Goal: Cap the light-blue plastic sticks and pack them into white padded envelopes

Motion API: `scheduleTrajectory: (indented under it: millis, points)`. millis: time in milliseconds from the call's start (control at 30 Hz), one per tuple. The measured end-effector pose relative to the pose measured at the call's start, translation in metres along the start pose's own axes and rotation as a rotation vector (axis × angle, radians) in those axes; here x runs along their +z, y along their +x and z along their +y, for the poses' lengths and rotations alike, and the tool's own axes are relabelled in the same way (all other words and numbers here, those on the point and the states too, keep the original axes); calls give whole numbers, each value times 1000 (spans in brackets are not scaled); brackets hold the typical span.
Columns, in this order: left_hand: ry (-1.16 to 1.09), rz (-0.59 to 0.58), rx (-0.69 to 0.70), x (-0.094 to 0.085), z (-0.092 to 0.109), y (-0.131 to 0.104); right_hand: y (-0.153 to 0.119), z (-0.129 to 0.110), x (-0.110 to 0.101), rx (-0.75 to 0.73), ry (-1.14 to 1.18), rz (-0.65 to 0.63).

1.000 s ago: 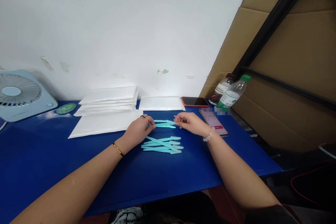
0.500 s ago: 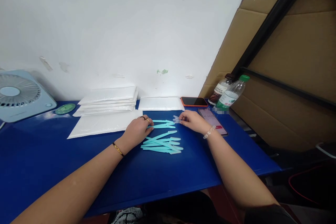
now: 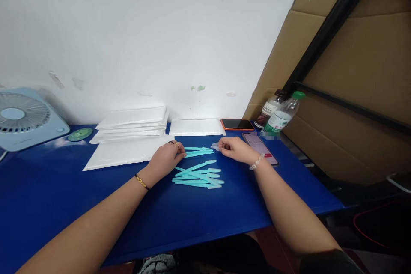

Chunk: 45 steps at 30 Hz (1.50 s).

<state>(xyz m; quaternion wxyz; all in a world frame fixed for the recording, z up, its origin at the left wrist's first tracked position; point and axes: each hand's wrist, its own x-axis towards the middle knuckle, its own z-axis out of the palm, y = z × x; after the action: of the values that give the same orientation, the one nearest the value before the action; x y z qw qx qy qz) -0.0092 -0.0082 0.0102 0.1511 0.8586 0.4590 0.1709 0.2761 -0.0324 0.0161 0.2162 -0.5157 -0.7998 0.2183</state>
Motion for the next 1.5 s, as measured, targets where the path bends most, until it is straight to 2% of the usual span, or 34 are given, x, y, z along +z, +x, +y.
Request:
scheduleTrajectory:
  millis: [333, 533, 600, 733, 800, 1000, 1167, 1367, 1500]
  points:
    - [-31, 4, 12, -2, 4, 0, 0, -9, 4, -71, 59, -22]
    - [-84, -130, 112, 0, 8, -4, -3, -18, -2, -67, 147, -206]
    - [-63, -111, 105, 0, 7, -4, -3, -14, -4, -30, 111, -153]
    - [61, -7, 57, 0, 2, -1, 2, 2, -2, 23, -100, 117]
    - [91, -12, 46, 1, 0, 1, 6, 10, 3, 24, -158, 152]
    - [47, -54, -7, 2, -4, 2, 12, 19, 17, 27, -137, 102]
    - [19, -43, -24, 2, -11, 1, 9, 15, 13, 65, -142, 35]
    - [20, -4, -64, -1, -13, 1, 6, 11, 10, 20, -239, 4]
    - [-6, -12, -83, -2, -14, 2, 6, 8, 11, -6, -224, 14]
